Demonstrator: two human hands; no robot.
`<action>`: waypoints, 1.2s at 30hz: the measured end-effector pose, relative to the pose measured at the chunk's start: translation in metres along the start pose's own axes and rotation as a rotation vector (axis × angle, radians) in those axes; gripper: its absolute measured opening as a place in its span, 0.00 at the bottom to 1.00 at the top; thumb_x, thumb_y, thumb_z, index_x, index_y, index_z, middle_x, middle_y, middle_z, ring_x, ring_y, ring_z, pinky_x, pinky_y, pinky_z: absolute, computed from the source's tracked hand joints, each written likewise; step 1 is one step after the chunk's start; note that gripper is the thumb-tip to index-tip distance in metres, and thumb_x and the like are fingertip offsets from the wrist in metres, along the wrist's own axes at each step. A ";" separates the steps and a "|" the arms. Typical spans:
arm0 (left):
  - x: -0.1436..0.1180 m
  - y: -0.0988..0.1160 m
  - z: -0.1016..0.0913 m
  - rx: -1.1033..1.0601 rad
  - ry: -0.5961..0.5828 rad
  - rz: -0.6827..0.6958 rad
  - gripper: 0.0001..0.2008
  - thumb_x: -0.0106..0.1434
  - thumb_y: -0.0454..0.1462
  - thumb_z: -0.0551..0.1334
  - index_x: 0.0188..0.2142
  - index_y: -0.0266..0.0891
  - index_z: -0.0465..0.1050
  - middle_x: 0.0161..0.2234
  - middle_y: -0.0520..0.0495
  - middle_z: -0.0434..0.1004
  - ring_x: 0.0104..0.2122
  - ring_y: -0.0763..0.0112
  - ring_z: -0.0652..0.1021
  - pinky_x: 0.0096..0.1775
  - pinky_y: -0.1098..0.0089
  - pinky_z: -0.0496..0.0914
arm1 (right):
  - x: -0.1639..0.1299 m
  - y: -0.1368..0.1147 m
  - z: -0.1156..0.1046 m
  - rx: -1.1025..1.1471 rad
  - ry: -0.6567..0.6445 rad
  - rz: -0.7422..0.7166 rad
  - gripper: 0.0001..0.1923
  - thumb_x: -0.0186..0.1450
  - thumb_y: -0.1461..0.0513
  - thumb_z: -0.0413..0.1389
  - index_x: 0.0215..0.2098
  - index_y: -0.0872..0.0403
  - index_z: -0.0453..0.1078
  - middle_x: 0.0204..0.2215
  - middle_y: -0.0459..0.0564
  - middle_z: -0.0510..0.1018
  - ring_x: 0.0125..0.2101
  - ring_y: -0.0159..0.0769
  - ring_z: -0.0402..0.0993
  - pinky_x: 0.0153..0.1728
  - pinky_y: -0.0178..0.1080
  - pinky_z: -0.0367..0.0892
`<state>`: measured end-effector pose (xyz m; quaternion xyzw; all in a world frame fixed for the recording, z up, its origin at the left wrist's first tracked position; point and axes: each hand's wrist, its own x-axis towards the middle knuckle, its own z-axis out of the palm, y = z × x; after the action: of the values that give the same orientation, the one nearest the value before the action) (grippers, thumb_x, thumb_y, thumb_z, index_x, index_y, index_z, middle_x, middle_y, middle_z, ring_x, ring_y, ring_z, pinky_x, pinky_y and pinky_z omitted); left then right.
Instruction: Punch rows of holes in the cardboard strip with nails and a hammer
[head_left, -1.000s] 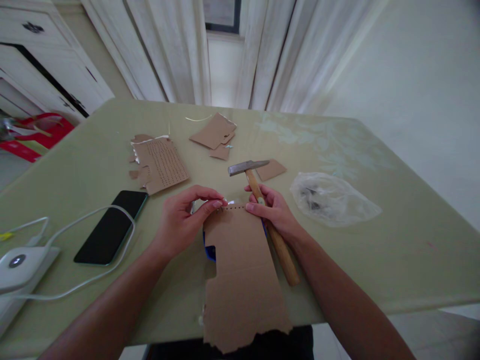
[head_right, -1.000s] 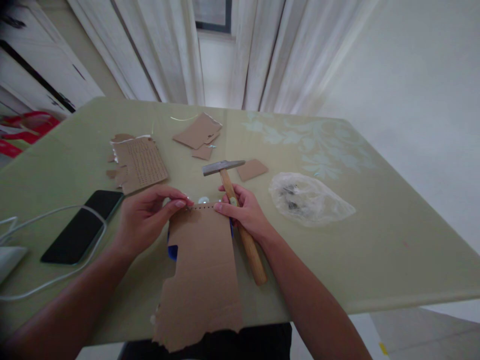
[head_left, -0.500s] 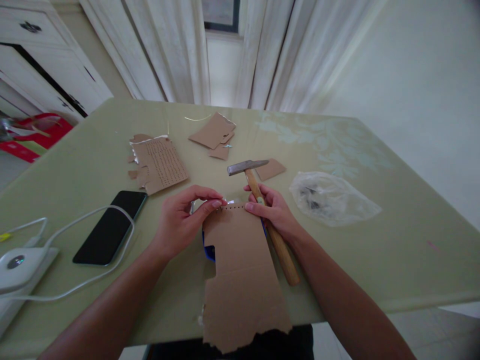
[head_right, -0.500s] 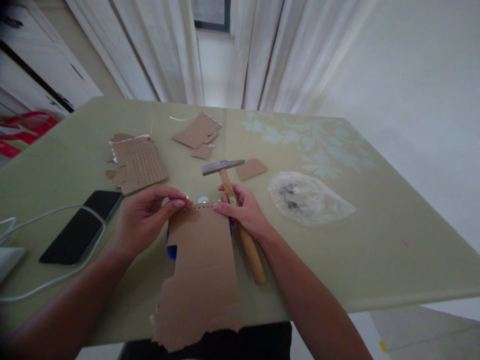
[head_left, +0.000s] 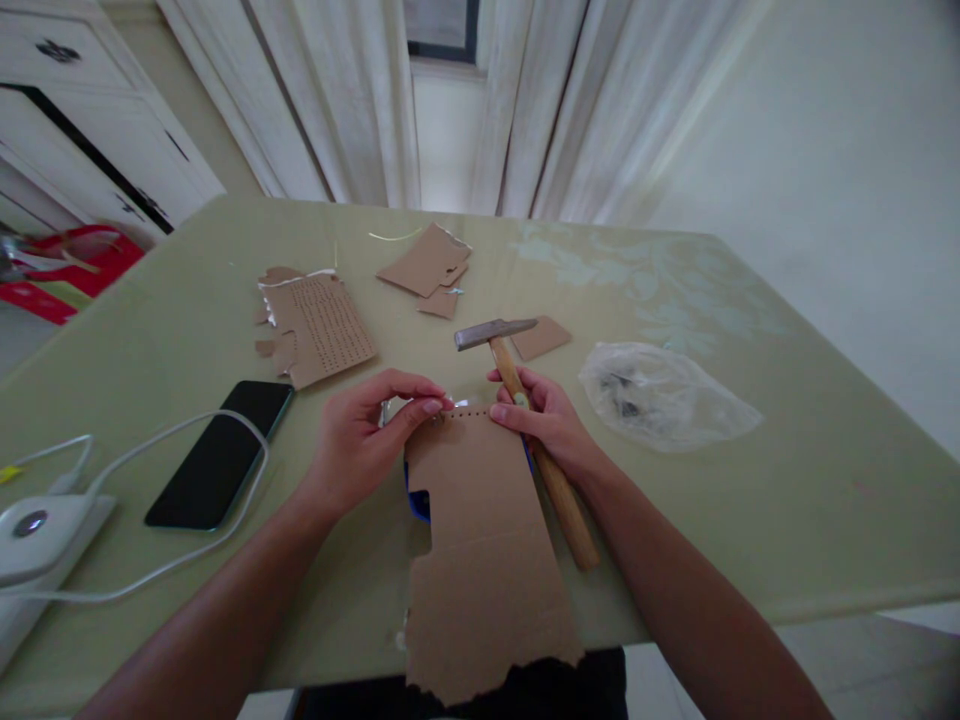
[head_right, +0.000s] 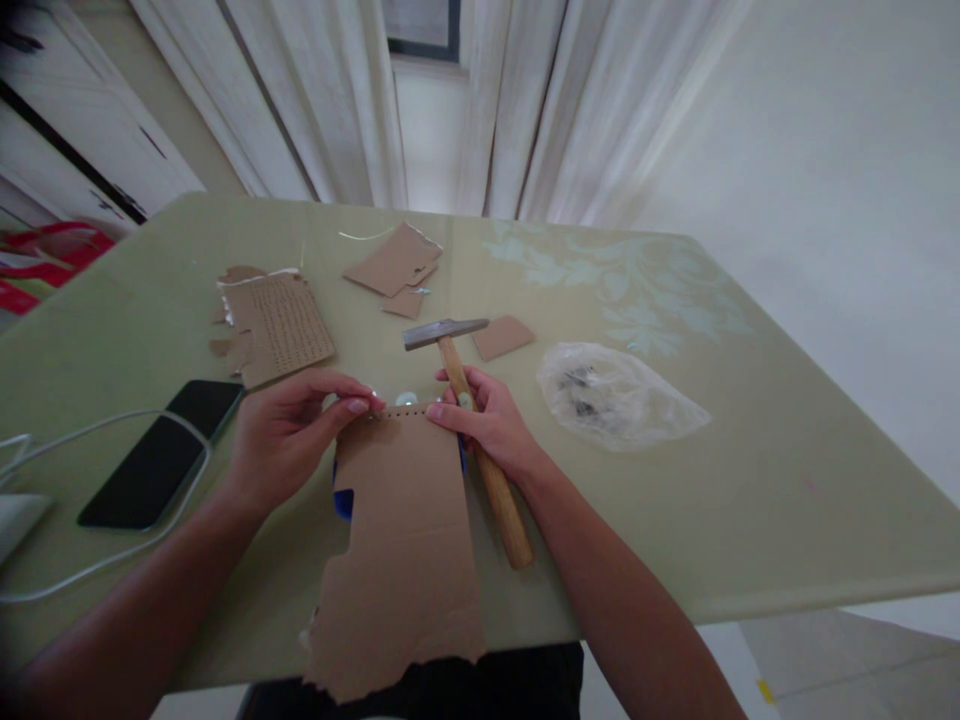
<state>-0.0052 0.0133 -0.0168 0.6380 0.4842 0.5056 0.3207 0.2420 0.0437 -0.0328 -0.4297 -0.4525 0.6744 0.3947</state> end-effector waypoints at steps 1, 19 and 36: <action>0.000 0.000 0.000 0.000 0.001 0.001 0.07 0.70 0.44 0.72 0.41 0.44 0.86 0.35 0.47 0.90 0.35 0.63 0.87 0.43 0.63 0.80 | 0.000 0.000 0.000 0.001 -0.001 -0.001 0.32 0.53 0.51 0.80 0.50 0.49 0.77 0.32 0.40 0.69 0.26 0.30 0.62 0.23 0.34 0.59; -0.001 0.001 0.000 0.050 -0.008 0.030 0.05 0.70 0.41 0.72 0.40 0.44 0.86 0.36 0.49 0.90 0.36 0.64 0.86 0.44 0.64 0.78 | -0.001 -0.001 0.001 -0.001 -0.002 0.003 0.32 0.54 0.50 0.80 0.50 0.49 0.76 0.32 0.40 0.69 0.25 0.29 0.61 0.23 0.34 0.58; 0.002 -0.003 0.004 0.037 0.001 0.064 0.03 0.67 0.39 0.74 0.36 0.43 0.85 0.33 0.53 0.87 0.33 0.70 0.83 0.39 0.71 0.75 | 0.004 0.006 -0.005 -0.046 0.012 -0.031 0.33 0.55 0.49 0.80 0.52 0.51 0.76 0.31 0.40 0.71 0.23 0.27 0.64 0.21 0.32 0.60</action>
<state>-0.0019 0.0163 -0.0204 0.6588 0.4727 0.5070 0.2924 0.2444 0.0473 -0.0406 -0.4357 -0.4722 0.6552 0.3975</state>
